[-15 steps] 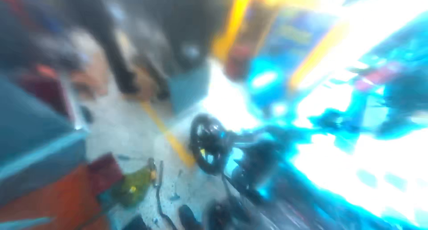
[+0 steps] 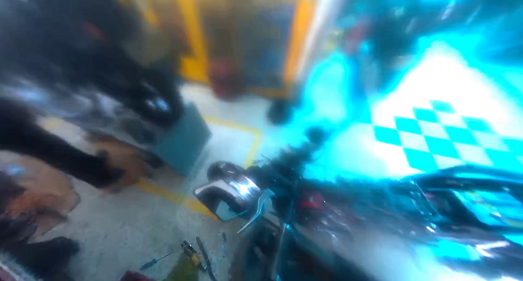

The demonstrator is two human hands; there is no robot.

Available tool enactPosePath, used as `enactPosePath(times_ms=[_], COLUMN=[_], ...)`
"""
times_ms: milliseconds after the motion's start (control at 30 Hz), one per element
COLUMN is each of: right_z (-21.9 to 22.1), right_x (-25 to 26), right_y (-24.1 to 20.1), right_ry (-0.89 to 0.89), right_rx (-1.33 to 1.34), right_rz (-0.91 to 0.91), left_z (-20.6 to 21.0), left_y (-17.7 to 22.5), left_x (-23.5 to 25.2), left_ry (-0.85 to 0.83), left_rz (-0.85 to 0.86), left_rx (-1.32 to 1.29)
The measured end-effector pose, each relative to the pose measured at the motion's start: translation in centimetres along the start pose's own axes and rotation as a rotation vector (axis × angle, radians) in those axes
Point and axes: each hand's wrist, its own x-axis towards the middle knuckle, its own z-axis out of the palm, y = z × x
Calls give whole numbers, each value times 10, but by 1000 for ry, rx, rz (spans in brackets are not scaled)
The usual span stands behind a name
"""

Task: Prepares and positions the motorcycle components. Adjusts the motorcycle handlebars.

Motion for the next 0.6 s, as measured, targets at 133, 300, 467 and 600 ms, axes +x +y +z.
enactPosePath(times_ms=[133, 300, 467, 600], right_z=[10, -16, -39, -30], right_x=[-7, 8, 21, 13], right_y=[-34, -12, -17, -29], right_ry=[183, 151, 74, 81], right_rx=[22, 119, 38, 198], right_rz=[43, -40, -17, 30], left_z=[27, 36, 32, 23], left_y=[-5, -4, -4, -20], left_x=[21, 33, 45, 52], left_ry=[130, 88, -11, -24], left_rz=[-113, -187, -289, -212], left_rx=[-35, 60, 190, 131])
